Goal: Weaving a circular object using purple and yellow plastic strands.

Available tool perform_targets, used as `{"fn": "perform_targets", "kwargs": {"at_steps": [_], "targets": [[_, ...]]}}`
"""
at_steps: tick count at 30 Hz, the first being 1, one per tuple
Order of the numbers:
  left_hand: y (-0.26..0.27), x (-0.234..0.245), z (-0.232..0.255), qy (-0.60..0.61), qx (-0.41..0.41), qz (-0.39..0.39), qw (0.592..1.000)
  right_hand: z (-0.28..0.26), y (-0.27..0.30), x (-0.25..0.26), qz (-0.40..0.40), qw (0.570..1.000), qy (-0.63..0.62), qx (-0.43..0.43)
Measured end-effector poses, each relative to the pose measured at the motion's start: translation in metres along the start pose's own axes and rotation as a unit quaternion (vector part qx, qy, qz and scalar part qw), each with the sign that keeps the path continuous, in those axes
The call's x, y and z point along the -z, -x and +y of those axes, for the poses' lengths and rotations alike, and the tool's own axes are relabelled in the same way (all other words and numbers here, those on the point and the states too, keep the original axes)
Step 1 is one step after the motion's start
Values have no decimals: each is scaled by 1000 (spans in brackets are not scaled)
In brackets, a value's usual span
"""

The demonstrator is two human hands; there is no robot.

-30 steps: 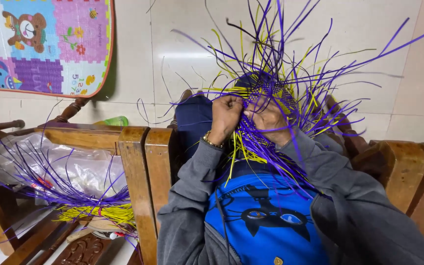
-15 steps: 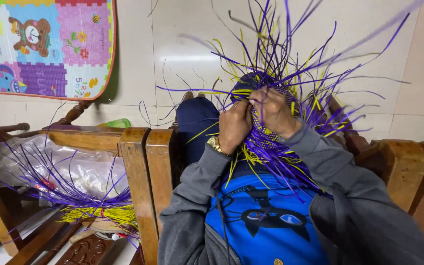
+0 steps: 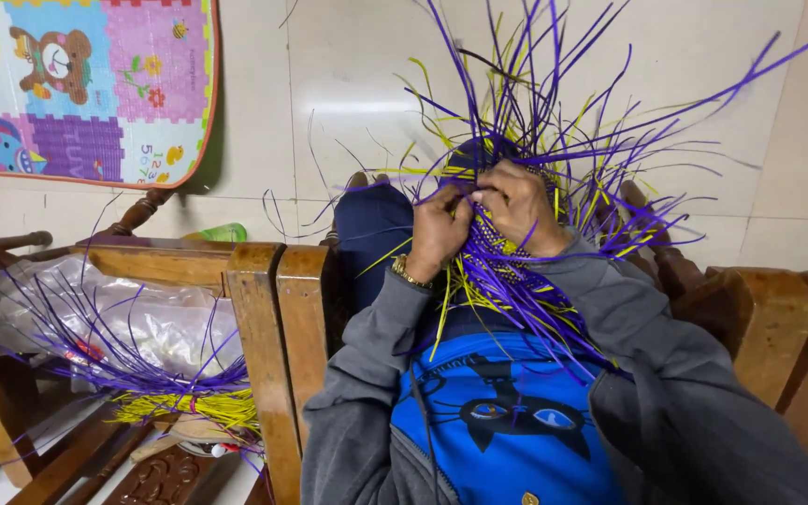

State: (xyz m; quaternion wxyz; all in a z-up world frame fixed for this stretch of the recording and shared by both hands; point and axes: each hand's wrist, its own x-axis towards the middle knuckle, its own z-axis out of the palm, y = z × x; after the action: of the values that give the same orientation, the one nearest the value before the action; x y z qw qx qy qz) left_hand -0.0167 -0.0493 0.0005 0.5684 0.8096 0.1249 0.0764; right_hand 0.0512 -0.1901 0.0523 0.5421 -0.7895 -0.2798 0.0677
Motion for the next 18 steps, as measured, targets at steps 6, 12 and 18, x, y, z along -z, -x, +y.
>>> {"fn": "perform_targets", "kwargs": {"at_steps": [6, 12, 18], "targets": [[-2, -4, -25, 136, 97, -73, 983, 23, 30, -7, -114, 986, 41, 116], [-6, -3, -20, 119, 128, -115, 978, -14, 57, 2, -266, 958, -79, 75], [1, 6, -28, -9, 143, -113, 983, 8, 79, -2, -353, 884, -283, 116]]}}
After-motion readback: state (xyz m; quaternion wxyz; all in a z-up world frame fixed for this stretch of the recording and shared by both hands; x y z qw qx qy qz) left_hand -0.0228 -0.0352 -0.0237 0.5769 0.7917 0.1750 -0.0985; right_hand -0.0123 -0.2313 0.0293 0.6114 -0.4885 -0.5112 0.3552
